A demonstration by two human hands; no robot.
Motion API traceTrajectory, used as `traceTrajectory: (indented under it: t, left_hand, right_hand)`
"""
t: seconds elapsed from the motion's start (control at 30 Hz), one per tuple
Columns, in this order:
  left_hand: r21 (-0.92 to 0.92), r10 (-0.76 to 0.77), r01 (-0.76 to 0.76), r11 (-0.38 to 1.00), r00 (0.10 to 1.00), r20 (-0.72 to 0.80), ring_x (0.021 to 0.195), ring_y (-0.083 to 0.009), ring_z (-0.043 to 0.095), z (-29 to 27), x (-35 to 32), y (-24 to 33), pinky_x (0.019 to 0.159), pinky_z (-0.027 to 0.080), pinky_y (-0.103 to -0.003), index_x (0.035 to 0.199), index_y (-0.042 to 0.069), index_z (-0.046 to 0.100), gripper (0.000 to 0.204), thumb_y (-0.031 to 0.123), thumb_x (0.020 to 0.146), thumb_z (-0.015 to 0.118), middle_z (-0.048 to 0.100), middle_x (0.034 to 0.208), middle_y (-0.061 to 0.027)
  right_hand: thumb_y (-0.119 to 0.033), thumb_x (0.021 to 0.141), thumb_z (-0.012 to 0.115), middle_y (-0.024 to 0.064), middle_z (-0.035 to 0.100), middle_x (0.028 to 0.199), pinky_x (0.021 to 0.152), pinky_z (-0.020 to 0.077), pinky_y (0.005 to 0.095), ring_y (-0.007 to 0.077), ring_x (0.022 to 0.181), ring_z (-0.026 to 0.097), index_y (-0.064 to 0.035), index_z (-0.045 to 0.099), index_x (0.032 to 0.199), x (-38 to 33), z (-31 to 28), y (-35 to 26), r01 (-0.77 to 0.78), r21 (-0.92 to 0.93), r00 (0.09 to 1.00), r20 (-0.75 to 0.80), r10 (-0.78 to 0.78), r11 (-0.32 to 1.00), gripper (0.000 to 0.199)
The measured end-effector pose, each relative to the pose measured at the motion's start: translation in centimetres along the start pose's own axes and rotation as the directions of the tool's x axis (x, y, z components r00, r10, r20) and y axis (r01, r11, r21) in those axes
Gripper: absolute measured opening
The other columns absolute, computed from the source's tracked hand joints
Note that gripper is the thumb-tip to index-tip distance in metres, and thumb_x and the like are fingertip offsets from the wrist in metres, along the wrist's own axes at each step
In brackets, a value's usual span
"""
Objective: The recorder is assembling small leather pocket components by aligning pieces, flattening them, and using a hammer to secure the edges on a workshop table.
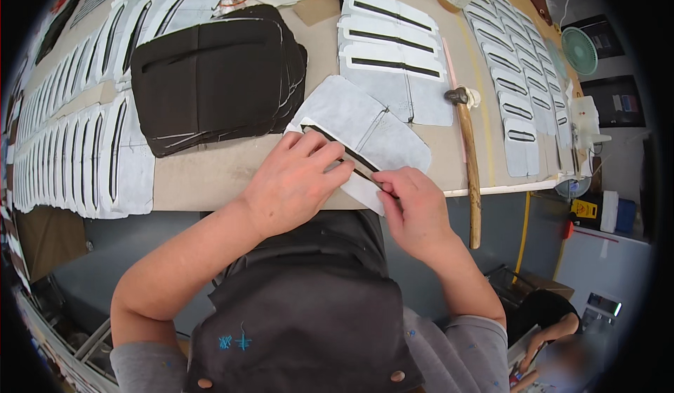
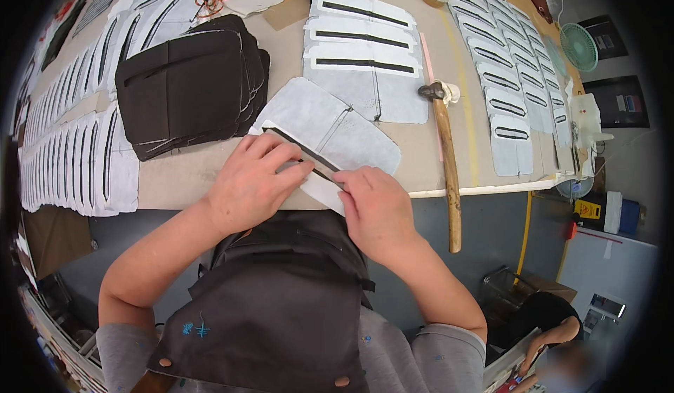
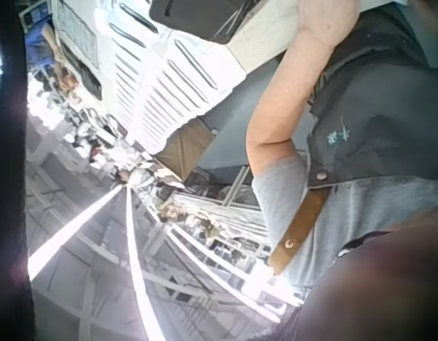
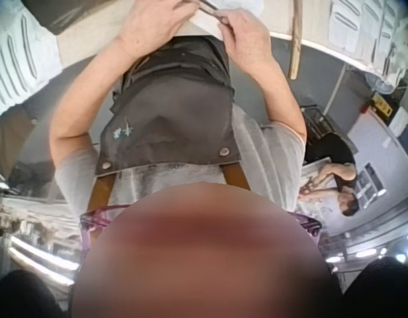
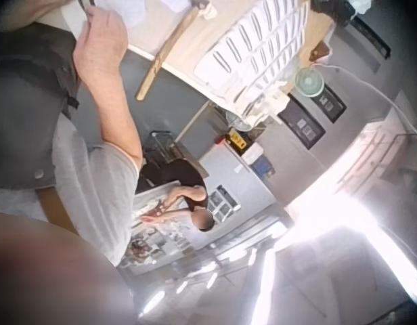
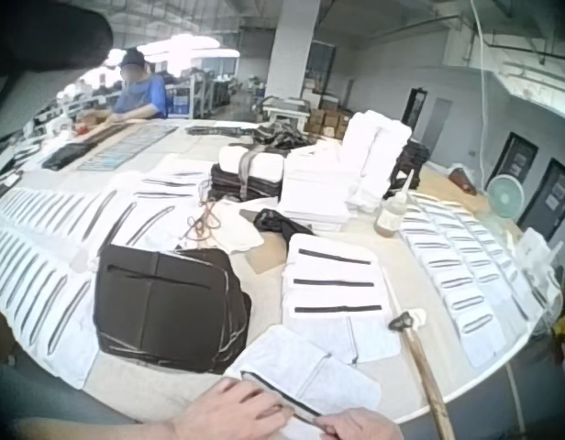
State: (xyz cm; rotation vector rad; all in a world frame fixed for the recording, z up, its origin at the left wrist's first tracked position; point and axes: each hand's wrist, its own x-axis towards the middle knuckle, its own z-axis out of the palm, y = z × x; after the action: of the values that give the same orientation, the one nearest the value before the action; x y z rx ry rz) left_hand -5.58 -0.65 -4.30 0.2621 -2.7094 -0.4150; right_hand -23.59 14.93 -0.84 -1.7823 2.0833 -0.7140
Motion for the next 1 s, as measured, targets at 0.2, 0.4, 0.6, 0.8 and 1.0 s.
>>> traceTrajectory:
  t: [0.2,0.4,0.6,0.8,1.0]
  left_hand:
    - [-0.161,-0.103,0.086,0.983,0.989,-0.104,0.104,-0.0267,0.058,0.1,1.3,0.3,0.090,0.046,-0.040,0.112,0.010,0.071,0.027,0.009,0.085,0.074,0.063,0.108,-0.0050]
    - [-0.233,-0.112,0.096,0.968,0.992,-0.057,0.104,-0.0269,0.059,0.6,1.6,1.2,0.089,0.045,-0.040,0.112,0.010,0.072,0.030,0.008,0.083,0.075,0.064,0.108,-0.0039]
    - [-0.089,-0.066,0.062,0.994,0.997,-0.038,0.102,-0.0241,0.059,0.7,1.2,1.4,0.085,0.045,-0.039,0.105,0.011,0.074,0.023,0.009,0.082,0.076,0.066,0.105,-0.0014]
    - [-0.123,-0.069,0.059,0.991,0.994,-0.083,0.101,-0.0246,0.060,0.7,1.0,1.6,0.085,0.046,-0.039,0.105,0.012,0.075,0.023,0.007,0.082,0.074,0.067,0.110,-0.0016]
    - [-0.092,-0.018,0.014,0.996,0.999,-0.047,0.101,-0.0267,0.059,0.9,1.4,2.4,0.087,0.045,-0.039,0.108,0.011,0.075,0.030,0.003,0.079,0.069,0.066,0.109,-0.0032]
  right_hand:
    - [0.005,0.083,0.070,0.0104,0.065,0.091,0.072,0.0519,0.0417,0.0313,0.085,0.064,-0.0042,0.069,0.103,1.0,0.8,1.2,-0.012,0.143,0.995,-0.098,0.026,0.990,0.022]
    - [0.008,0.081,0.068,0.0100,0.064,0.092,0.071,0.0505,0.0418,0.0313,0.085,0.063,-0.0045,0.070,0.102,1.4,1.7,1.7,0.154,0.124,0.971,-0.205,-0.127,0.980,0.025]
    - [0.008,0.071,0.067,0.0064,0.065,0.101,0.079,0.0470,0.0403,0.0288,0.092,0.060,-0.0059,0.072,0.105,0.5,0.9,1.5,0.204,-0.123,0.971,-0.103,-0.217,0.971,0.036]
    - [0.005,0.073,0.066,0.0049,0.065,0.100,0.082,0.0448,0.0394,0.0271,0.094,0.060,-0.0073,0.072,0.106,-1.0,-0.4,2.1,0.168,-0.110,0.979,-0.095,-0.179,0.980,0.036]
    - [0.003,0.074,0.067,0.0037,0.066,0.102,0.090,0.0452,0.0408,0.0253,0.100,0.062,-0.0081,0.073,0.109,-1.5,0.4,1.5,0.137,-0.142,0.974,-0.163,-0.160,0.980,0.037]
